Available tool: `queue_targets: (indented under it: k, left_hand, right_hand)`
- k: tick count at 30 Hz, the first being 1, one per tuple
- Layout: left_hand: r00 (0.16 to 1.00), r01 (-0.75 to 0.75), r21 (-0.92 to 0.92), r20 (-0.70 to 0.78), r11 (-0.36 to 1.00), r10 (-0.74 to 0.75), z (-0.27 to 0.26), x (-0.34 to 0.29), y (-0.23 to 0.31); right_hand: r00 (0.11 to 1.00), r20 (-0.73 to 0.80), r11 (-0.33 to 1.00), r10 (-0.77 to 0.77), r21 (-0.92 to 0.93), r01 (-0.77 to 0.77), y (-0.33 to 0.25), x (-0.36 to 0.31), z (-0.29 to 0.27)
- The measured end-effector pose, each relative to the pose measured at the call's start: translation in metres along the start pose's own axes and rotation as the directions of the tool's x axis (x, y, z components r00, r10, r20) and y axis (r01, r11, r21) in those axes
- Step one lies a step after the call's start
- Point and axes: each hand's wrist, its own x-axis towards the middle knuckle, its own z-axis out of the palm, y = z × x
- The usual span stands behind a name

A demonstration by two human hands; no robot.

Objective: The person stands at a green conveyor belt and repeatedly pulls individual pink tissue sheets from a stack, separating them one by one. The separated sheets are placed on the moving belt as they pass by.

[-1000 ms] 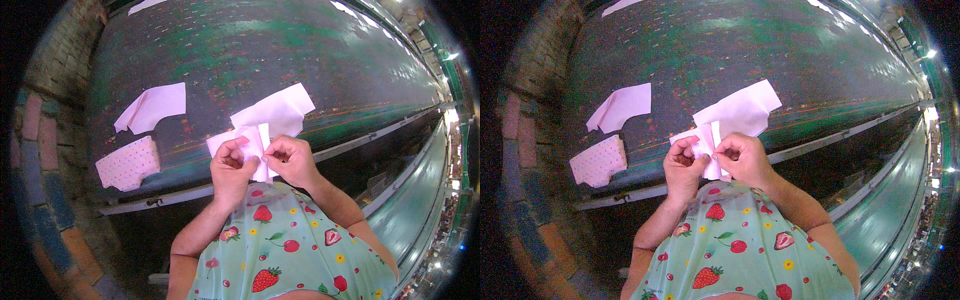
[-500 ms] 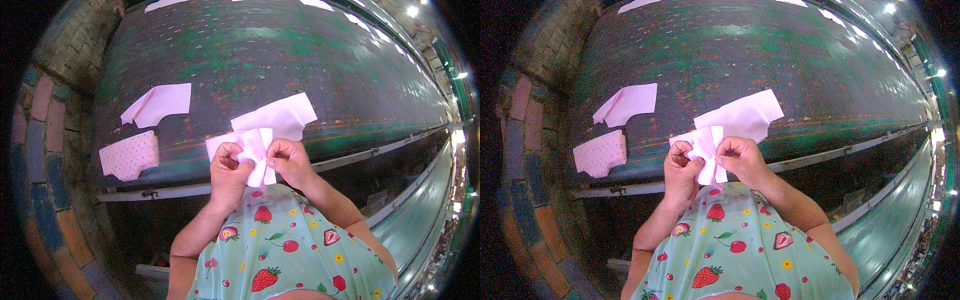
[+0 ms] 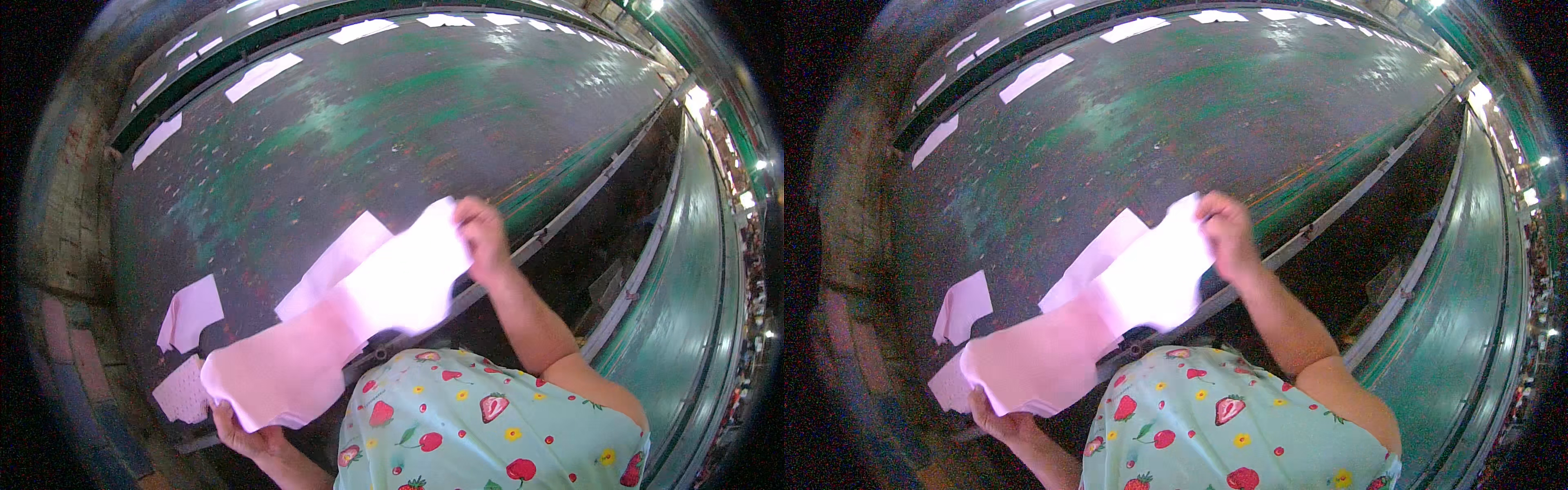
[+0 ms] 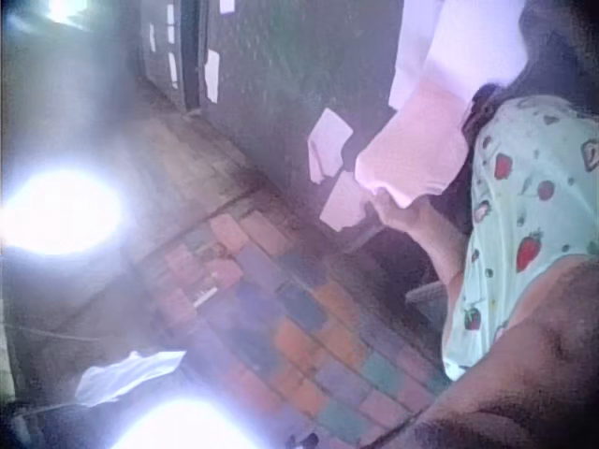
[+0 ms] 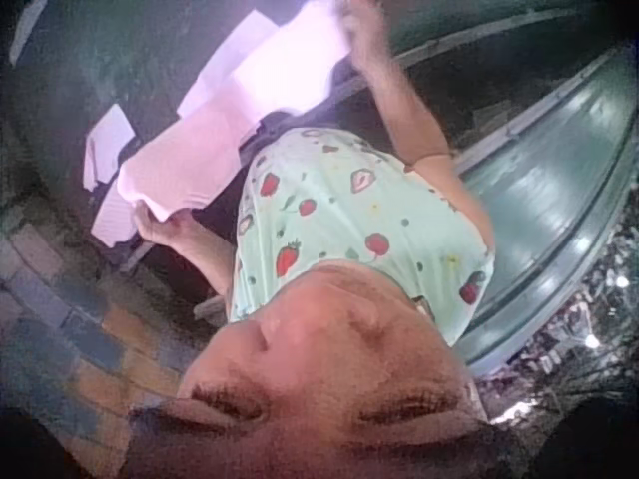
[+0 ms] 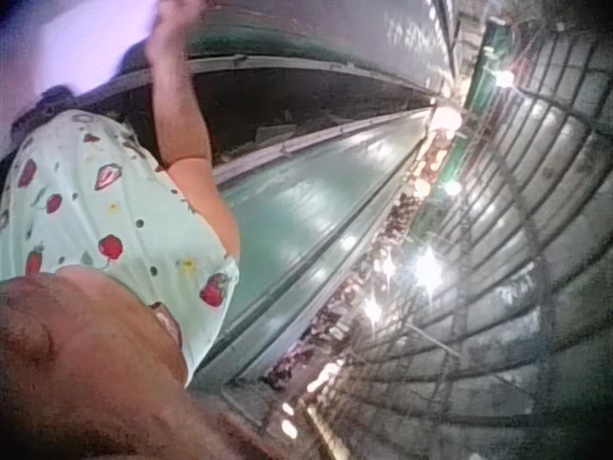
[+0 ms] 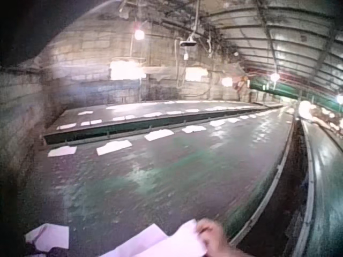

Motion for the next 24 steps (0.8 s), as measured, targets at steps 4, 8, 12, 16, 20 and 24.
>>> queue_targets:
  k: [4,8,12,16,20,24]
  left_hand:
    - [0.997,-0.039,0.041,0.064,0.998,0.036,-0.011,0.001,0.001]
    - [0.996,-0.059,0.018,0.075,0.998,0.057,0.000,-0.009,-0.010]
    - [0.979,-0.016,0.020,0.204,1.000,0.011,0.016,-0.025,-0.020]
    - [0.972,-0.085,0.004,0.220,0.996,0.082,0.027,-0.036,-0.029]
    - [0.986,-0.071,0.047,0.155,0.996,0.063,0.046,-0.048,-0.036]
    - [0.941,-0.117,0.172,0.334,0.978,0.054,0.074,-0.057,-0.049]
  right_hand:
    - [0.810,-0.107,0.650,-0.577,-0.660,0.376,-0.077,0.064,-0.083]
    - [0.575,0.078,0.273,-0.814,-0.823,0.498,-0.133,0.107,-0.119]
    - [0.581,0.279,0.092,-0.765,-0.845,0.526,-0.117,0.135,-0.132]
    - [0.748,0.348,0.179,-0.565,-0.833,0.523,-0.029,0.146,-0.128]
    - [0.901,0.434,0.073,0.006,-0.899,0.433,0.049,0.117,-0.106]
    - [0.806,0.590,0.382,-0.053,-0.733,0.562,0.069,0.066,-0.038]
